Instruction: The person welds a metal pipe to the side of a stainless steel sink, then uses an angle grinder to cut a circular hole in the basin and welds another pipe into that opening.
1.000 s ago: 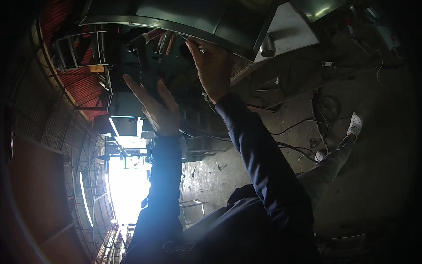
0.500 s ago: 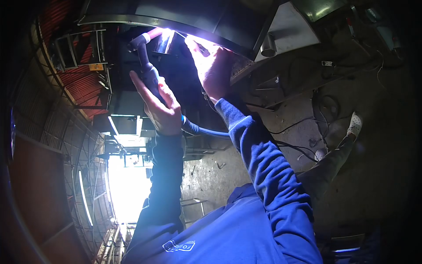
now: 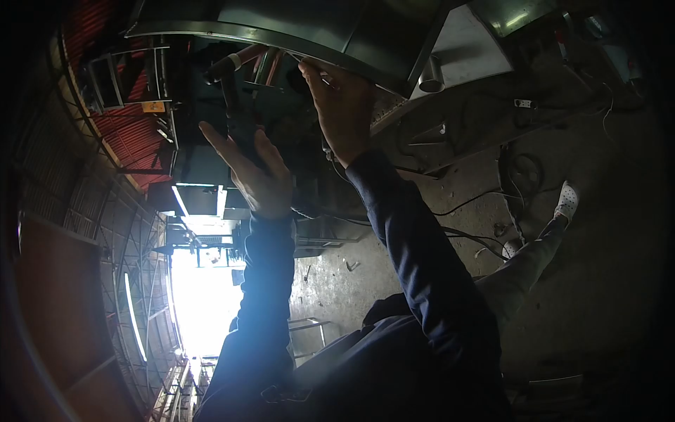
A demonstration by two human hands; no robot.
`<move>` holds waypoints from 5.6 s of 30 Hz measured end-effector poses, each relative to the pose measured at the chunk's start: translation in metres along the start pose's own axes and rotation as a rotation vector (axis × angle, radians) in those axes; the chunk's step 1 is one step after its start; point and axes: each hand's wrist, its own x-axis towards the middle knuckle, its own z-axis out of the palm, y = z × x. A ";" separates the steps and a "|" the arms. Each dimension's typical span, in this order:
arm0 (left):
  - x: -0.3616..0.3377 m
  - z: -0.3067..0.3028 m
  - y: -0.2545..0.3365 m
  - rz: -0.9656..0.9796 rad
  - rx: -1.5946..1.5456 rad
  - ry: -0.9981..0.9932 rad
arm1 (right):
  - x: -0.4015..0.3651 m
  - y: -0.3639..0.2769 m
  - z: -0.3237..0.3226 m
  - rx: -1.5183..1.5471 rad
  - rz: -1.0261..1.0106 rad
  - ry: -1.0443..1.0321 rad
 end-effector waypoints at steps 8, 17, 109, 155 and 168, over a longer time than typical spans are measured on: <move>0.000 0.004 0.003 -0.083 -0.053 -0.017 | 0.001 0.006 0.002 0.034 -0.027 0.015; -0.015 0.010 -0.006 -0.034 0.075 0.143 | -0.009 0.001 -0.016 -0.146 0.026 -0.052; 0.151 0.244 0.229 -0.633 -0.581 -0.062 | 0.365 -0.190 -0.192 -1.539 -0.411 -1.074; 0.153 0.240 0.229 -0.594 -0.689 -0.040 | 0.367 -0.186 -0.196 -1.543 -0.422 -1.114; 0.148 0.246 0.229 -0.599 -0.669 -0.053 | 0.369 -0.184 -0.197 -1.497 -0.436 -1.090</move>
